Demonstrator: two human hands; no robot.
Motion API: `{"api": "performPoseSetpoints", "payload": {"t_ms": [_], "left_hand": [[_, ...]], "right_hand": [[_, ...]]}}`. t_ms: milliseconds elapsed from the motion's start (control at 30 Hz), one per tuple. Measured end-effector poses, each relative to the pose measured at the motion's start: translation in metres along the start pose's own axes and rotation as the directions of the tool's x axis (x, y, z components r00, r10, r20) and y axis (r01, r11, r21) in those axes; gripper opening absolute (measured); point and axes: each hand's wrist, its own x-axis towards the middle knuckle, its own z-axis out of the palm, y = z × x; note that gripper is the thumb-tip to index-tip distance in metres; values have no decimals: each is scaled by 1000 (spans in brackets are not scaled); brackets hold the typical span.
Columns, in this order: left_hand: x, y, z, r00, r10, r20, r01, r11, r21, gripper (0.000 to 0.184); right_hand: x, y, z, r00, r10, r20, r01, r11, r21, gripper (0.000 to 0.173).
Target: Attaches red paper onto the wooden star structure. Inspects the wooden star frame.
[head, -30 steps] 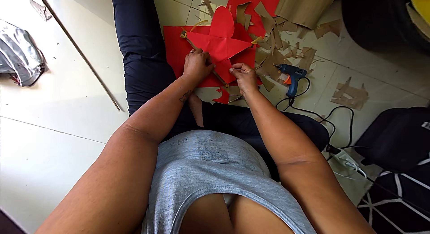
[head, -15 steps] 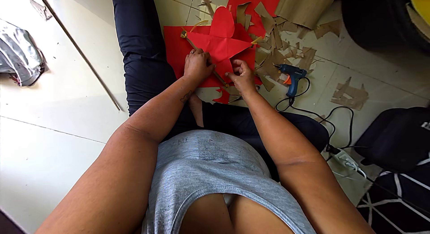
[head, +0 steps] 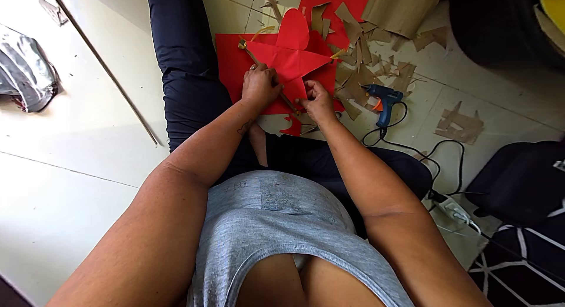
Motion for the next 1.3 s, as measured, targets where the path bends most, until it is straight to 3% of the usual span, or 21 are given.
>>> {"api": "performPoseSetpoints", "payload": {"t_ms": [433,700,1133,1200,1300], "left_hand": [[0,2,-2,1000,-16,21,16,1000,8,28],[0,2,-1,1000,-10,15,10,1000,1,29],[-1,3,-2,1000,-9,29,9,1000,24,29],[-1,3,-2,1000,-4,24,3,1000,28,29],[0,1,-1,1000,-6,29,6,1000,25,30]], "right_hand": [[3,1,-2,998,52,39,-53,998,27,55],[0,-2,-1,1000,1,28,1,995,-103,53],[-6,-8,4,999,-31,-9,28,974,-226,64],[-7,-3,5,994,-92,-52,76,967,-243,67],[-9,8,7,904,-404,-139,310,844,-438,58]]}}
